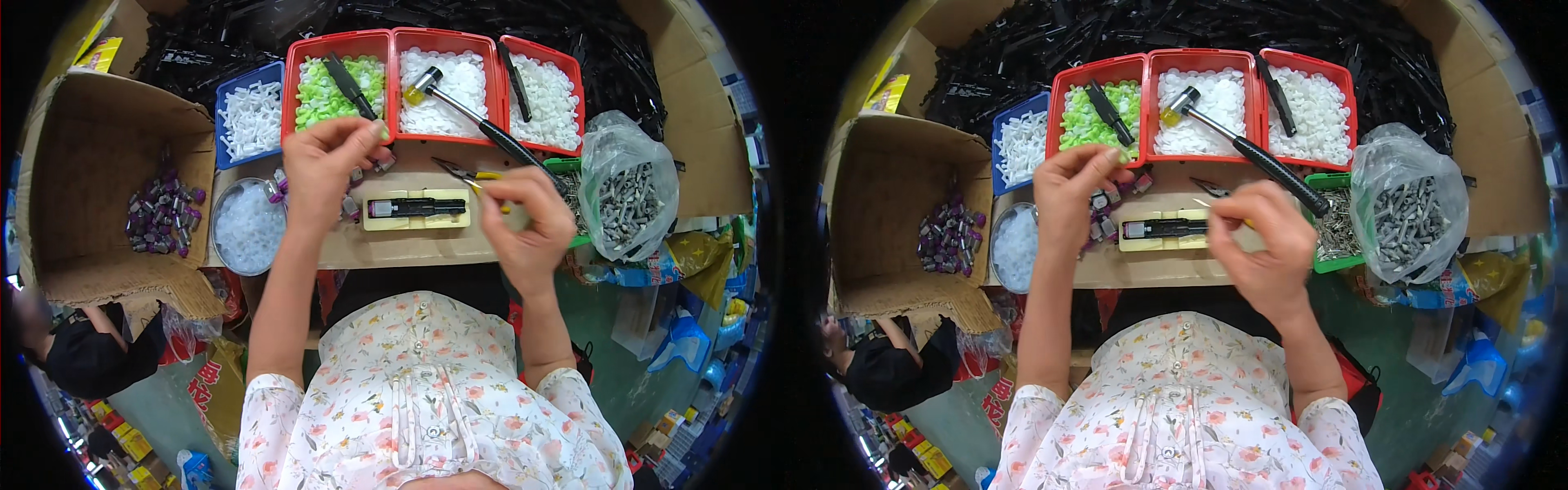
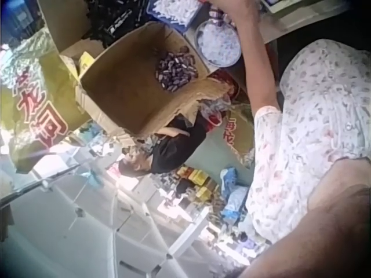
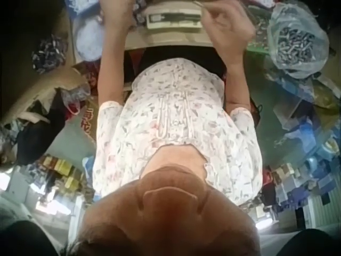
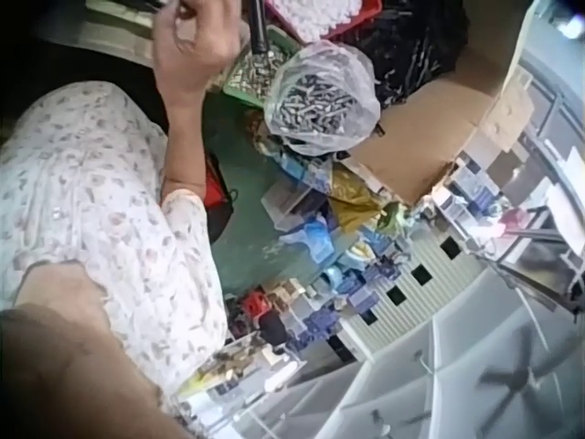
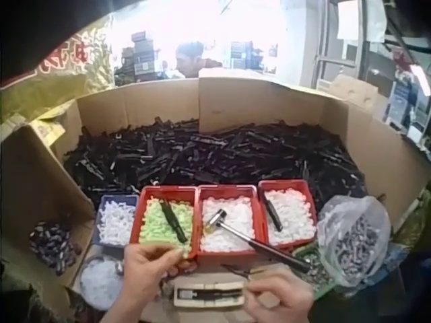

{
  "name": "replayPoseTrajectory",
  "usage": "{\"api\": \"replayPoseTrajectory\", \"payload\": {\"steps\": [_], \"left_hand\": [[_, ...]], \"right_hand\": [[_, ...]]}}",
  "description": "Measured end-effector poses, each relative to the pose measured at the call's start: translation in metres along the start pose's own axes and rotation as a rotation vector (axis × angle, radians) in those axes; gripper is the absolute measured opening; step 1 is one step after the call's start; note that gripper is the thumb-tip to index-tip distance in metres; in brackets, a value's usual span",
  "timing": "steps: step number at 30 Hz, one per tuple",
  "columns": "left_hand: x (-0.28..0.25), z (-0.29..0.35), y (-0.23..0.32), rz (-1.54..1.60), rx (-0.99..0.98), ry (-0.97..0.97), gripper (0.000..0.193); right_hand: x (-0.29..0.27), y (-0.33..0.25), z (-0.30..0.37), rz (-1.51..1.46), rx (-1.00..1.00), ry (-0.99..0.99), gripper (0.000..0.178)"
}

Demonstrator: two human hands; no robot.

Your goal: Assembling small plastic and metal components using a jig and pliers at a workbench.

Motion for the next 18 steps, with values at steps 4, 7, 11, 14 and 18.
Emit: {"api": "replayPoseTrajectory", "payload": {"steps": [4,7,11,14,18], "left_hand": [[0.018,0.024,-0.013,0.141,-0.006,-0.002,0.014],[0.024,0.034,-0.016,0.205,0.001,0.014,0.012],[0.025,0.039,-0.016,0.255,0.000,0.007,0.010],[0.027,0.041,-0.015,0.194,0.015,0.010,0.010],[0.028,0.042,-0.015,0.173,0.033,0.026,0.009]], "right_hand": [[0.036,-0.002,-0.017,-0.087,-0.009,-0.048,0.016],[0.046,-0.006,-0.018,0.028,-0.105,-0.089,0.016],[0.048,-0.004,-0.014,0.033,-0.071,-0.091,0.016],[0.050,-0.004,-0.013,0.047,-0.066,-0.071,0.017],[0.048,-0.006,-0.011,0.074,-0.073,-0.096,0.017]]}}
Point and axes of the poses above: each hand's wrist, its own z-axis away from the middle knuckle, its own x-axis out of the palm, y = z × x, the point moved 5 cm from there along -z, towards the middle knuckle, and after that the axes turned 15 degrees about -y, right-handed, at the moved point
